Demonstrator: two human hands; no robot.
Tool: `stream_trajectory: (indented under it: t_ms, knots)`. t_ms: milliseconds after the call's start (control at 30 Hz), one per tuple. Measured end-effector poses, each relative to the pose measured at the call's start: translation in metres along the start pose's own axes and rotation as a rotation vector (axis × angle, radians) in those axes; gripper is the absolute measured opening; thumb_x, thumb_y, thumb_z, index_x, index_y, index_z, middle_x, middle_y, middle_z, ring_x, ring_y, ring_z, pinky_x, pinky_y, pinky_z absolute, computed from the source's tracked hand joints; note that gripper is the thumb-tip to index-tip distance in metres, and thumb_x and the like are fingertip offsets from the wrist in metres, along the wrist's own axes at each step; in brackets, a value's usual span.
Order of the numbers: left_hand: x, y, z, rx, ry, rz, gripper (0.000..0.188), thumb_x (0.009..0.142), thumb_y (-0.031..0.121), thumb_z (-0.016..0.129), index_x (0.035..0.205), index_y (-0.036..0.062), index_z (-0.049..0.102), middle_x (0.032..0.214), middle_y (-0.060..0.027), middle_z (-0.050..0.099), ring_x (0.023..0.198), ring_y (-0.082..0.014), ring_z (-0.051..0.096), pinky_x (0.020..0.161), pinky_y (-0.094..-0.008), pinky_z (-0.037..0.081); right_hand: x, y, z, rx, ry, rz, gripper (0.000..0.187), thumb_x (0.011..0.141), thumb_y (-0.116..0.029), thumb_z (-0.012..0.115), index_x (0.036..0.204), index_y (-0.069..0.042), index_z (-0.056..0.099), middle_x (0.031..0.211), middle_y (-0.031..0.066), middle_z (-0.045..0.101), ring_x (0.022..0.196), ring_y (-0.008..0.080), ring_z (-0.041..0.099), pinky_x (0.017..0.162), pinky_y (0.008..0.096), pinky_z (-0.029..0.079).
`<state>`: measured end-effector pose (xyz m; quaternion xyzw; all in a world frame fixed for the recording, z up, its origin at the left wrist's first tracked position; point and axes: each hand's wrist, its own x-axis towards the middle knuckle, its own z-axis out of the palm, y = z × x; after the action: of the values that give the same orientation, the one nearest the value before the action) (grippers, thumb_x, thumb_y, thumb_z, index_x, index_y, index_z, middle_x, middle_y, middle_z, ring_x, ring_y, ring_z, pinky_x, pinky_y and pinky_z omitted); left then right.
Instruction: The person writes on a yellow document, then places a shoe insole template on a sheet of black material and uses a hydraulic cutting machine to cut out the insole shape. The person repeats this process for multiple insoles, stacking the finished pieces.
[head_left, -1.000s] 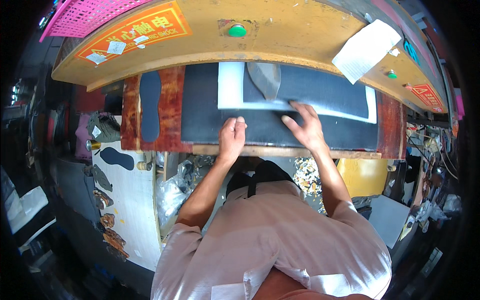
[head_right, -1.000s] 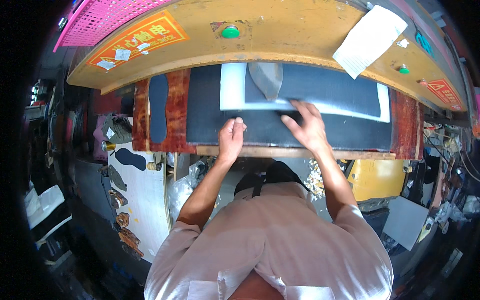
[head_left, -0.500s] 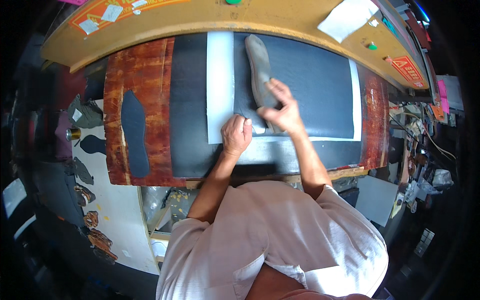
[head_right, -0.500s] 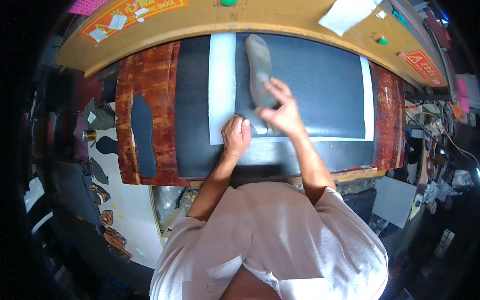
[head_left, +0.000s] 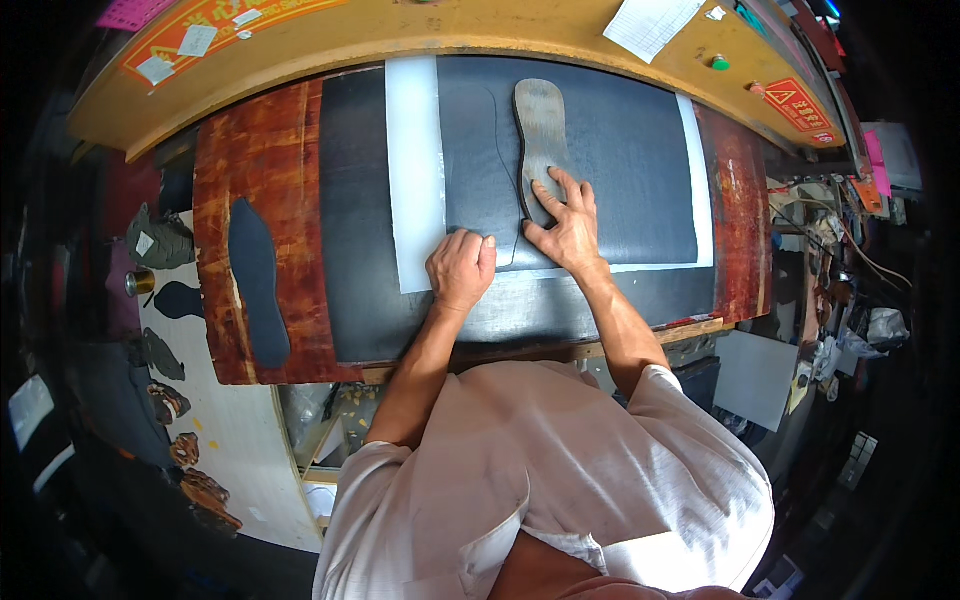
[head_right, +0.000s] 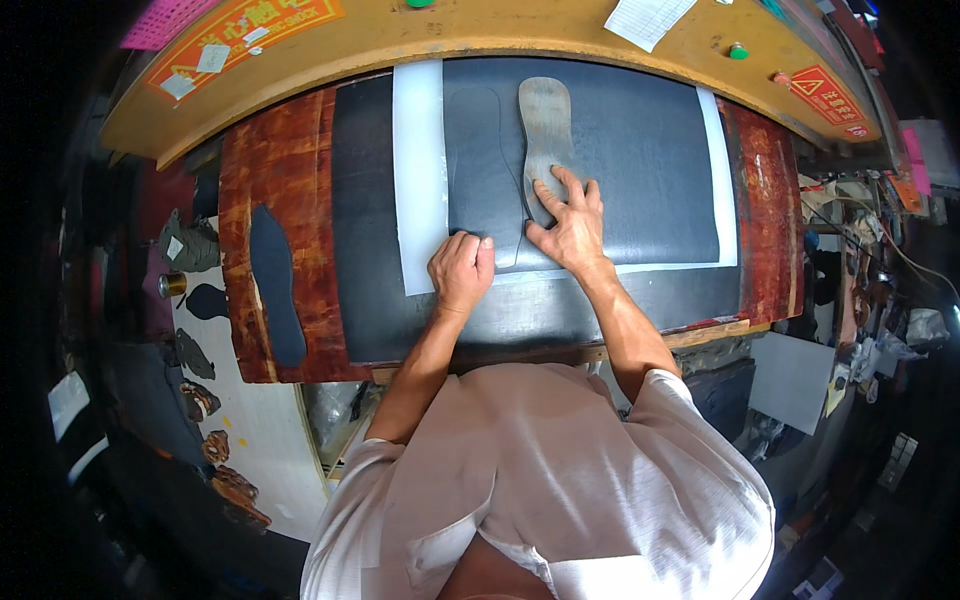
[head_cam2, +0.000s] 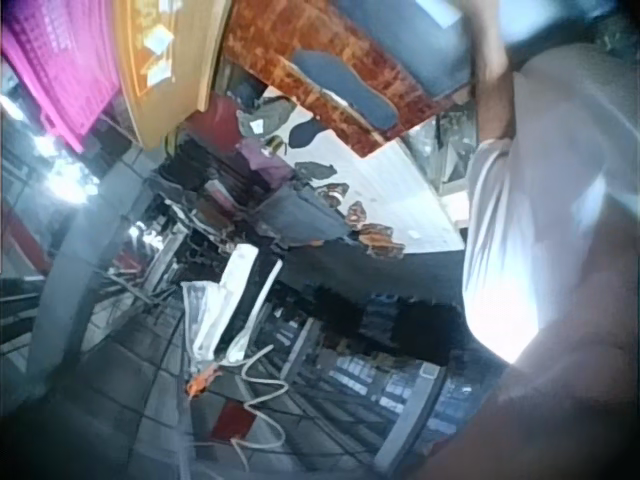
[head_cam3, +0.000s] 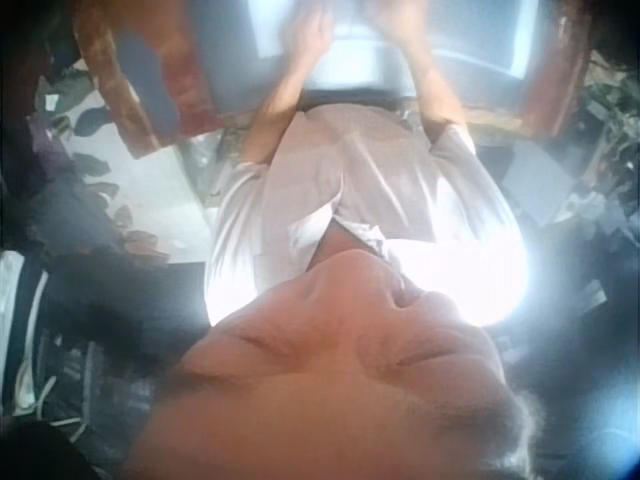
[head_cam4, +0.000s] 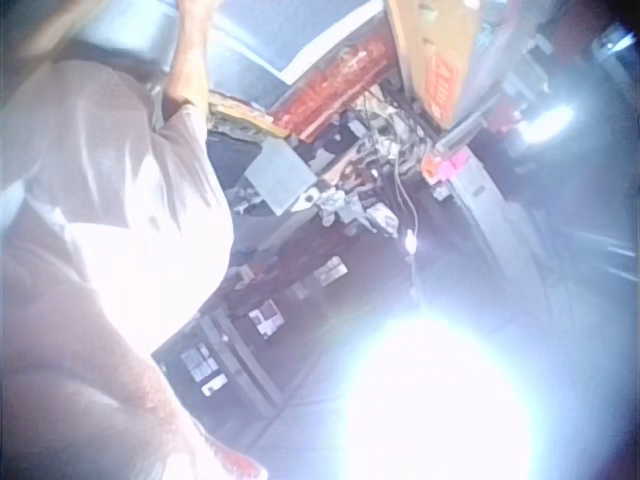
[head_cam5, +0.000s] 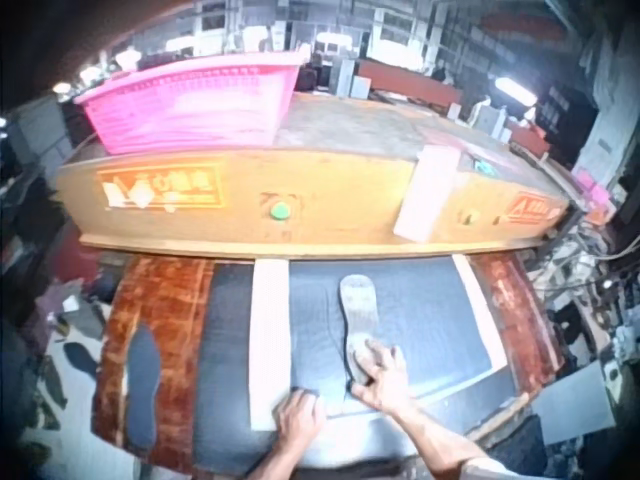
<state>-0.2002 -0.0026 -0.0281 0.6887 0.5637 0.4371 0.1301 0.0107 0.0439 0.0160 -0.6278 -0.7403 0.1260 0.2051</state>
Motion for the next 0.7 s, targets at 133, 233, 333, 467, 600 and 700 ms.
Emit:
stream_trajectory:
  t_ms: [133, 233, 333, 467, 600, 700]
  knots:
    - [0.020, -0.007, 0.007, 0.049, -0.026, 0.029, 0.027, 0.095, 0.018, 0.070, 0.074, 0.0074, 0.056, 0.074, -0.0107, 0.059, 0.068, -0.0354, 0.061, 0.061, -0.0482, 0.050, 0.017, 0.007, 0.009, -0.016, 0.013, -0.013, 0.063, 0.072, -0.032, 0.087, 0.132, -0.015, 0.078, 0.158, 0.0092, 0.050, 0.139, 0.0532, 0.041, 0.119, 0.0616, 0.039]
    - [0.042, -0.021, 0.019, 0.071, -0.004, 0.060, 0.028, 0.095, 0.019, 0.071, 0.073, 0.0083, 0.056, 0.074, -0.0105, 0.059, 0.068, -0.0352, 0.062, 0.061, -0.0481, 0.050, 0.044, 0.016, 0.010, -0.016, 0.043, -0.055, 0.066, 0.072, -0.035, 0.087, 0.134, -0.017, 0.076, 0.159, 0.0104, 0.051, 0.139, 0.0553, 0.042, 0.120, 0.0622, 0.037]
    - [0.074, -0.042, 0.036, 0.101, -0.010, 0.067, 0.029, 0.096, 0.019, 0.071, 0.073, 0.0086, 0.056, 0.074, -0.0108, 0.059, 0.067, -0.0356, 0.061, 0.060, -0.0492, 0.049, 0.078, 0.027, 0.004, -0.033, 0.037, -0.043, 0.070, 0.080, -0.045, 0.086, 0.142, -0.017, 0.071, 0.162, 0.0226, 0.046, 0.144, 0.0574, 0.038, 0.123, 0.0635, 0.031]
    - [0.142, -0.063, 0.060, 0.166, 0.070, 0.123, 0.031, 0.098, 0.021, 0.070, 0.073, 0.0076, 0.056, 0.073, -0.0114, 0.061, 0.065, -0.0366, 0.061, 0.059, -0.0501, 0.049, 0.105, 0.064, -0.033, 0.306, 0.098, 0.082, 0.072, 0.091, -0.043, 0.082, 0.149, -0.004, 0.062, 0.159, 0.0257, 0.049, 0.150, 0.0437, 0.044, 0.124, 0.0520, 0.036]
    - [0.203, -0.057, 0.071, 0.212, 0.062, 0.027, 0.030, 0.101, 0.022, 0.067, 0.077, 0.0061, 0.059, 0.077, -0.0150, 0.062, 0.073, -0.0405, 0.062, 0.065, -0.0513, 0.049, 0.146, 0.147, -0.103, 0.571, 0.470, 0.337, 0.071, 0.097, -0.028, 0.080, 0.154, 0.004, 0.053, 0.156, 0.0244, 0.055, 0.144, 0.0331, 0.055, 0.119, 0.0427, 0.045]
    - [0.187, -0.023, 0.085, 0.086, -0.057, 0.031, 0.026, 0.101, 0.022, 0.066, 0.080, 0.0063, 0.062, 0.083, -0.0150, 0.064, 0.077, -0.0400, 0.063, 0.068, -0.0517, 0.051, 0.186, 0.212, -0.150, 0.450, 0.838, 0.363, 0.074, 0.096, -0.028, 0.075, 0.154, 0.009, 0.048, 0.158, 0.0319, 0.050, 0.148, 0.0399, 0.050, 0.122, 0.0429, 0.039]
